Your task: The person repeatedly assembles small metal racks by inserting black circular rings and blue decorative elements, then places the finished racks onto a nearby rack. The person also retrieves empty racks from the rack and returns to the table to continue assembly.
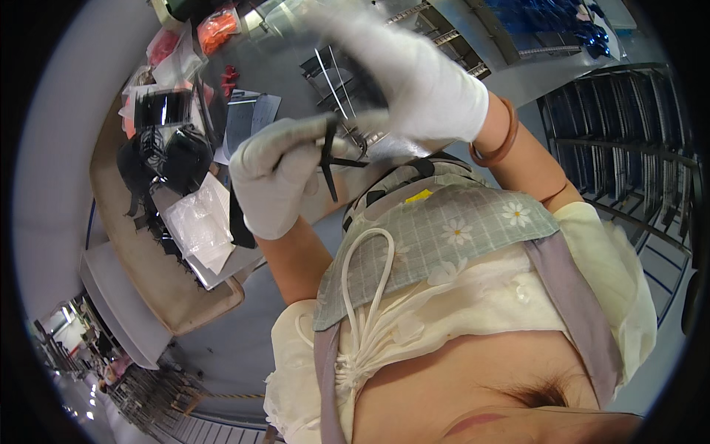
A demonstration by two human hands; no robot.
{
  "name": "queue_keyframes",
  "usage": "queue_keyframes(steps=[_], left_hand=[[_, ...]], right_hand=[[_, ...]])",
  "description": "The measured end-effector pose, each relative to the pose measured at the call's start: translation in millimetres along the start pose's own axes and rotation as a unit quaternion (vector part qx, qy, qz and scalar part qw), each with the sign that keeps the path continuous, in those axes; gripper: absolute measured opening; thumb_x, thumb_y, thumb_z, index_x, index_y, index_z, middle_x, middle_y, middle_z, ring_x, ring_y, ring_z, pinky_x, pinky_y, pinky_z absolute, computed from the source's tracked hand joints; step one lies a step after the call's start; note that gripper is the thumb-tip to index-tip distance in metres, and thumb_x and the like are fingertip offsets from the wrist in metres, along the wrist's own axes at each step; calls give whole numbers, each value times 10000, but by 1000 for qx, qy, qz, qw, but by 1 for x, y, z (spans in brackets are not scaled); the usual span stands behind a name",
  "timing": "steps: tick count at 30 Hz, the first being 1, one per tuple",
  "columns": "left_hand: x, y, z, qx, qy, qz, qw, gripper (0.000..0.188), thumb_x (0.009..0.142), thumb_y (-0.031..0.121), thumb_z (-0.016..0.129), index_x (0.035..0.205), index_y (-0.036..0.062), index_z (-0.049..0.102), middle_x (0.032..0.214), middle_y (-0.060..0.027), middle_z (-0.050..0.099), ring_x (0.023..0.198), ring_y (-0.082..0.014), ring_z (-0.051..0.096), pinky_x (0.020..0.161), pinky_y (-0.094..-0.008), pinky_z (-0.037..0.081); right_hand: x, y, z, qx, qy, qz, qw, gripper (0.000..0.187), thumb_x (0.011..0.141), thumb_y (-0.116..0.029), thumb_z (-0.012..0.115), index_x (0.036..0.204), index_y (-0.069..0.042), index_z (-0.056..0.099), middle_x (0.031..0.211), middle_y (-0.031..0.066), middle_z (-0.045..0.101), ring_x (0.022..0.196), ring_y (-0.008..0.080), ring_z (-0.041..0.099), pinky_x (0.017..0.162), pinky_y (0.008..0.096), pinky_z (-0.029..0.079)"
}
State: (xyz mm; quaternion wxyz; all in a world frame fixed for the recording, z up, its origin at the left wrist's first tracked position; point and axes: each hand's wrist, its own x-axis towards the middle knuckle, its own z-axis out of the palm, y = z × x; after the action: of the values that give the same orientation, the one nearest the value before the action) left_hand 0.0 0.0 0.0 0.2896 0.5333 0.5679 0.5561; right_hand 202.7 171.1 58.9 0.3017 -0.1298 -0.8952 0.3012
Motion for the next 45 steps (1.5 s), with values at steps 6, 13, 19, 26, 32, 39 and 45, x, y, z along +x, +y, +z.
queue_keyframes(steps=[6,13,19,26,32,39,45], left_hand=[[40,9,-83,-62,-86,214,971,298,921,279,647,882,-15,672,822,-139,691,713,-245,634,654,-390,505],[102,-107,-118,-679,22,161,716,670,893,602,553,1123,-25,595,1262,-225,575,1254,-350,499,1114,-523,361],[232,-210,10,-576,96,-378,719,847,1013,363,578,1611,-49,142,1714,-221,145,1578,-377,167,1249,-546,200],[323,-237,24,-586,319,-370,646,441,996,244,646,1376,39,553,1528,-185,500,1448,-359,441,1199,-561,343],[321,-162,-2,-675,130,-99,720,257,828,-64,563,1071,-11,626,1124,-196,649,1098,-393,637,1042,-677,501],[195,-20,38,-24,72,72,994,504,909,-18,565,1401,-74,472,1130,-187,635,1031,-286,654,928,-469,597],[159,69,98,-275,-13,146,950,760,802,-37,730,1495,14,424,1294,-171,641,1129,-291,653,954,-387,547]], right_hand=[[-24,19,-16,475,51,202,855,733,888,-118,651,1576,-89,397,1052,95,635,1023,156,654,894,307,533],[-73,106,-12,218,38,383,897,757,1011,-512,552,1582,-62,341,1136,117,661,938,160,667,839,293,526],[-100,134,47,186,15,464,866,725,1023,-545,527,1555,-74,382,1169,160,683,736,173,688,720,338,575],[-101,127,30,253,-22,474,843,715,1032,-495,544,1571,-62,361,1068,126,680,718,167,669,705,336,571],[-79,101,31,-3,-70,492,868,811,1017,-567,518,1575,-10,328,1199,253,671,1057,389,695,903,461,560],[-14,90,-39,-230,210,123,942,697,976,-515,602,1472,-41,475,1338,250,592,1164,422,633,1019,459,516],[51,109,-85,232,265,152,924,532,927,-129,706,1411,-10,522,1124,27,632,959,109,569,866,268,506]])
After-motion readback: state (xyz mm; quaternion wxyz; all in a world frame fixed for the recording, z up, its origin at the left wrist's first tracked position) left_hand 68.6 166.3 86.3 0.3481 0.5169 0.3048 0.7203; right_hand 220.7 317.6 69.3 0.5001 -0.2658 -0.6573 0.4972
